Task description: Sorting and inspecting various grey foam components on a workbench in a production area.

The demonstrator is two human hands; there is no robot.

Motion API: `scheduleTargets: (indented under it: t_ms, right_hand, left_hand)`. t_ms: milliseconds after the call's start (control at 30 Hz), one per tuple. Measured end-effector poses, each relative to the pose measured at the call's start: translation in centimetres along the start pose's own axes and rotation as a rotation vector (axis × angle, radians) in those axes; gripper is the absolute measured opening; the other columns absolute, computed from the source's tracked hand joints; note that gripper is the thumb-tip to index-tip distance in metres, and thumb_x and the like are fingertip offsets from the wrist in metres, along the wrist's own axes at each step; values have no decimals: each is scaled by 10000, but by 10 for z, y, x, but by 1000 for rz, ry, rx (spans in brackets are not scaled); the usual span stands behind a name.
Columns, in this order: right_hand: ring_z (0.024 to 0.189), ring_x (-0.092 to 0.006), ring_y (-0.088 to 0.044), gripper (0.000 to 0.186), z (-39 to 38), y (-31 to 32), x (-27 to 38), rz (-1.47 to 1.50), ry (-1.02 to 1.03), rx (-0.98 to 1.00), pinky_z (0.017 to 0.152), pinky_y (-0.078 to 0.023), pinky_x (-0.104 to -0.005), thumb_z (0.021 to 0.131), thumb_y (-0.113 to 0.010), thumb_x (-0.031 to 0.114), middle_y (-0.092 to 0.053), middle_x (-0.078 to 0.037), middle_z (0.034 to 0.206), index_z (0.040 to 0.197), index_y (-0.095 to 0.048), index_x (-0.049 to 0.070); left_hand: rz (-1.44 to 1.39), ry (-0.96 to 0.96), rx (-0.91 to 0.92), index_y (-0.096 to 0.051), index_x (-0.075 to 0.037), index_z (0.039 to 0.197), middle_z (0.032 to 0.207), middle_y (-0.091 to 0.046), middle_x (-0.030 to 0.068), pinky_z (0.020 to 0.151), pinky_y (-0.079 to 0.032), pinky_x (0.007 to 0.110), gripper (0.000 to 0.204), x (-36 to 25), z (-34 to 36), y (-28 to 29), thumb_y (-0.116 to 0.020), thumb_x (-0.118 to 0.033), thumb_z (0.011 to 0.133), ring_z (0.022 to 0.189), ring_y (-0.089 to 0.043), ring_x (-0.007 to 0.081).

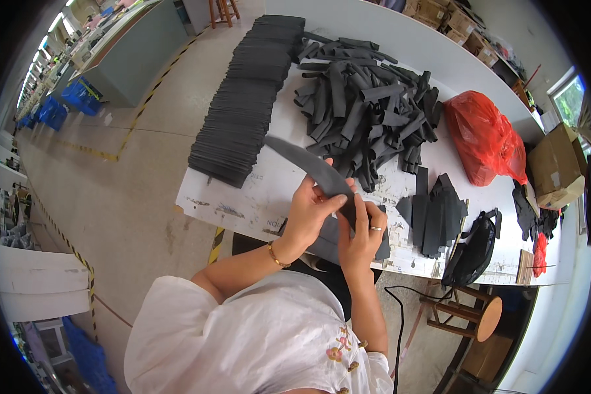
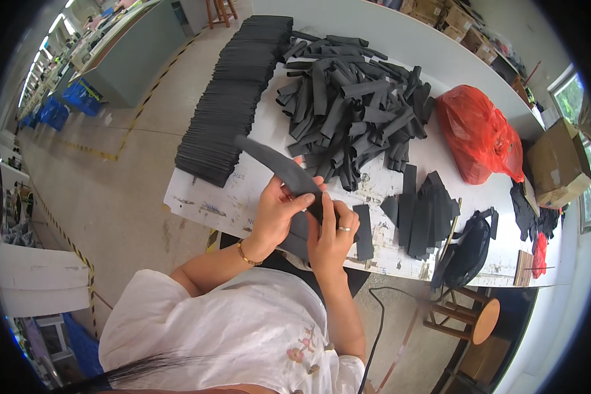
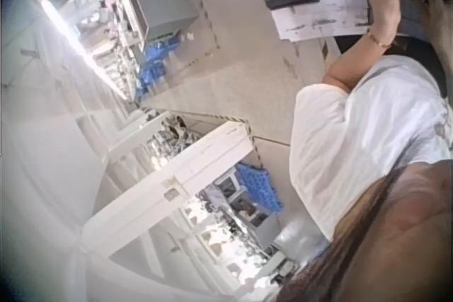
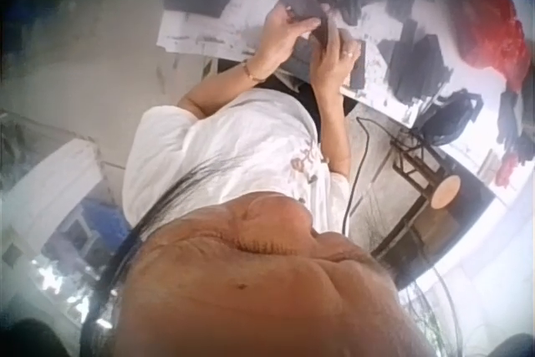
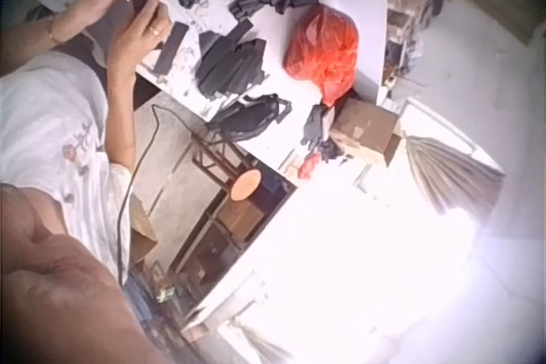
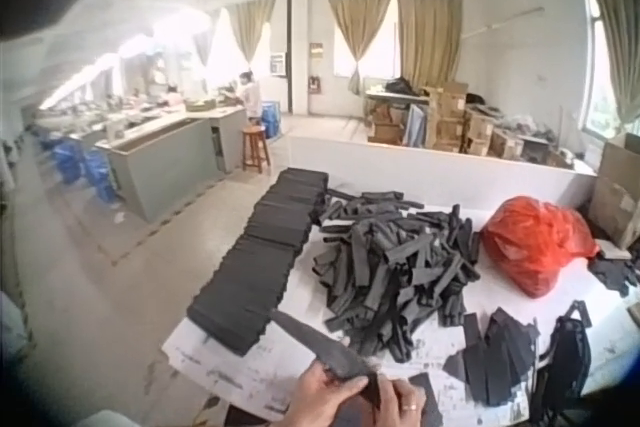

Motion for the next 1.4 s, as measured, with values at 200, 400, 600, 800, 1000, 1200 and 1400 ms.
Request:
scheduleTargets:
  t_ms: [200,400,600,800,1000,1200,1400]
  right_hand:
    - [964,-339,-542,533,-8,-3,2,103,-83,126,804,-460,-429,704,-750,-38,-551,-176,1115,1186,-532,23]
    - [946,-377,-583,405,4,-2,4,238,3,160,766,-498,-416,719,-724,-45,-568,-191,1086,1079,-554,28]
    - [893,-361,-622,279,-2,10,-3,215,-109,249,738,-520,-400,727,-725,-49,-596,-183,1048,970,-609,25]
    - [885,-327,-639,258,10,-2,2,277,-56,200,737,-524,-375,752,-710,-53,-607,-152,1038,980,-610,15]
    - [797,-322,-628,218,-7,2,-18,269,-132,290,669,-510,-374,766,-705,-59,-606,-150,992,944,-600,8]
    - [724,-304,-593,221,15,20,-13,231,90,185,586,-479,-384,751,-708,-78,-593,-144,935,928,-606,6]
    - [727,-295,-590,238,21,16,-12,288,124,140,585,-476,-381,720,-725,-85,-592,-135,914,903,-599,3]
  left_hand:
    - [-267,183,190,-560,-23,1181,1015,-693,152,969,-476,382,288,7,9,-4,-581,-220,971,1079,-641,265]
    - [-245,259,239,-620,-16,1113,1075,-684,166,979,-473,381,256,14,-4,-17,-569,-226,976,1095,-635,261]
    - [-202,215,250,-562,7,1268,1216,-633,199,1028,-419,368,415,-3,7,-3,-516,-303,996,1190,-566,246]
    - [-354,364,174,-591,31,1223,1192,-648,189,970,-458,341,383,13,-3,-20,-582,-251,964,1170,-582,240]
    - [-314,363,199,-592,18,1209,1176,-651,180,980,-468,358,362,20,10,-5,-599,-241,956,1141,-599,250]
    - [-322,127,239,-581,6,1200,1063,-674,171,976,-489,419,321,-10,25,-18,-543,-234,990,1066,-642,305]
    - [-389,123,207,-598,-1,1153,1001,-697,161,1025,-456,455,289,2,10,-25,-549,-230,985,1079,-640,334]
Point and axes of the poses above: each hand's wrist, its own z-axis towards the middle knuckle, its own y-axis out of the back of the hand, x = y × z, the point moved 6 cm from there along z, towards the middle knuckle
